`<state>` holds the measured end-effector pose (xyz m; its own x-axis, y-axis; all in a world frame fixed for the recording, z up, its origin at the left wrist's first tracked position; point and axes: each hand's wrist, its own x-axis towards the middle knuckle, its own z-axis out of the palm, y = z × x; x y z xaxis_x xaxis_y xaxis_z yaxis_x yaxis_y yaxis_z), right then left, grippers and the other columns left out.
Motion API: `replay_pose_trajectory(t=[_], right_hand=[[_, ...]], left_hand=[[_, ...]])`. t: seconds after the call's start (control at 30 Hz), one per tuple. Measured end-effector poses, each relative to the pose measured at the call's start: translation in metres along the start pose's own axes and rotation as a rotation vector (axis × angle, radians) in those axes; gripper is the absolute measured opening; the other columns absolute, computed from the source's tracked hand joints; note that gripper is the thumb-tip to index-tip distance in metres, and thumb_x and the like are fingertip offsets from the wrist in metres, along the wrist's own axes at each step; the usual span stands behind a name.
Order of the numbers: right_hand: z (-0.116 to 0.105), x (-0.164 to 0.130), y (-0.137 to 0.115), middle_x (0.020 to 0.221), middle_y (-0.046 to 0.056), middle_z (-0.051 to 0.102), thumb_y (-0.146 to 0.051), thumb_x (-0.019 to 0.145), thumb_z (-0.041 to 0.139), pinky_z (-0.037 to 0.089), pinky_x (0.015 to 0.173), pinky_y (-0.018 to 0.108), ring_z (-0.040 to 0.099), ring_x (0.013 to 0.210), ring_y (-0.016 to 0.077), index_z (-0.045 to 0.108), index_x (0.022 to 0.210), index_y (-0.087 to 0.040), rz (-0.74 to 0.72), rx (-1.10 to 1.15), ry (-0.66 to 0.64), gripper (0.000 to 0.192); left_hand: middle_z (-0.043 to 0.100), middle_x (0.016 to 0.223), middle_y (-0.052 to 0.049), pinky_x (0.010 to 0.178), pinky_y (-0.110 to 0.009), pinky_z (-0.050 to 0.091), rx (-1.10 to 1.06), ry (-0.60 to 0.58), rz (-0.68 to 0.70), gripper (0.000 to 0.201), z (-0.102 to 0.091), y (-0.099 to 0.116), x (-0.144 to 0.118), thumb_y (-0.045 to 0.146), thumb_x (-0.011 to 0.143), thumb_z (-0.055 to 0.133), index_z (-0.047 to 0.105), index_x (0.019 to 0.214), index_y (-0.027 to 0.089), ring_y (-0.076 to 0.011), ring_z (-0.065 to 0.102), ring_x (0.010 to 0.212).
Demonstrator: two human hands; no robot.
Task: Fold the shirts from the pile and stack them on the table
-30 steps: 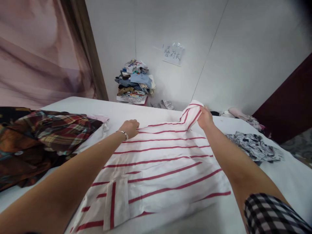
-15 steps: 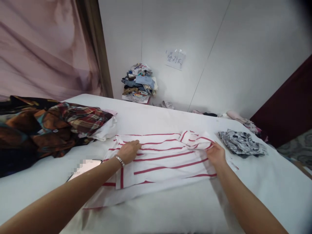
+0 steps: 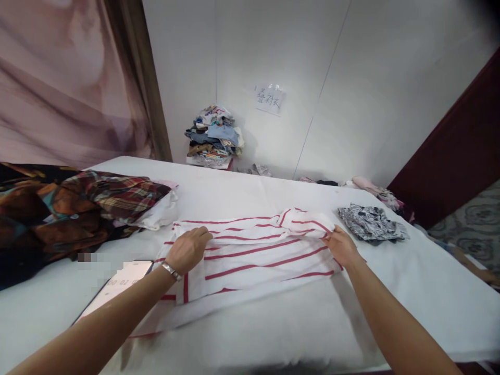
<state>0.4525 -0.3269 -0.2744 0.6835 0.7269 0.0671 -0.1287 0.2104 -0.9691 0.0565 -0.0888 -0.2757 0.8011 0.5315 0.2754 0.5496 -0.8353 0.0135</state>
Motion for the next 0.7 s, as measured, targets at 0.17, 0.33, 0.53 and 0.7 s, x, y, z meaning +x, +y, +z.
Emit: replay_pose_trajectory(t=[0.17,0.33,0.53,0.7], right_hand=[[-0.005,-0.001,-0.006,0.081,-0.003,0.072,-0.016,0.062,0.069,0.056,0.075,0.035,0.069,0.085,0.0199,0.055,0.066,-0.026,-0.010,0.162,0.050,0.018],[-0.007,0.007,-0.022,0.073,-0.006,0.068,-0.012,0.061,0.069,0.052,0.060,0.028,0.066,0.070,0.0153,0.051,0.066,-0.024,-0.021,0.212,0.047,0.023],[-0.014,-0.003,-0.005,0.077,0.001,0.073,-0.015,0.056,0.068,0.054,0.069,0.031,0.068,0.074,0.0199,0.065,0.077,-0.022,0.129,-0.055,0.036,0.023],[-0.018,-0.018,-0.005,0.089,0.004,0.076,-0.016,0.054,0.074,0.055,0.072,0.034,0.069,0.083,0.0244,0.072,0.092,-0.022,0.244,-0.241,-0.126,0.038]], left_hand=[[0.068,0.092,-0.008,0.075,-0.035,0.049,-0.045,0.093,0.001,0.031,-0.002,-0.003,-0.005,0.005,0.084,0.040,0.067,0.092,0.018,-0.0223,0.062,0.084],[0.068,0.093,-0.009,0.077,-0.038,0.049,-0.030,0.106,0.058,0.031,-0.010,0.004,-0.011,0.008,0.087,0.040,0.069,0.094,0.018,-0.0240,0.062,0.086],[0.069,0.089,-0.007,0.075,-0.035,0.051,-0.061,-0.128,0.154,0.033,-0.001,0.013,-0.030,0.005,0.085,0.042,0.071,0.093,0.019,-0.0211,0.065,0.081],[0.071,0.104,-0.008,0.083,-0.035,0.052,-0.139,-0.211,0.040,0.031,-0.005,0.012,-0.034,0.012,0.084,0.049,0.070,0.104,0.022,-0.0228,0.068,0.095]])
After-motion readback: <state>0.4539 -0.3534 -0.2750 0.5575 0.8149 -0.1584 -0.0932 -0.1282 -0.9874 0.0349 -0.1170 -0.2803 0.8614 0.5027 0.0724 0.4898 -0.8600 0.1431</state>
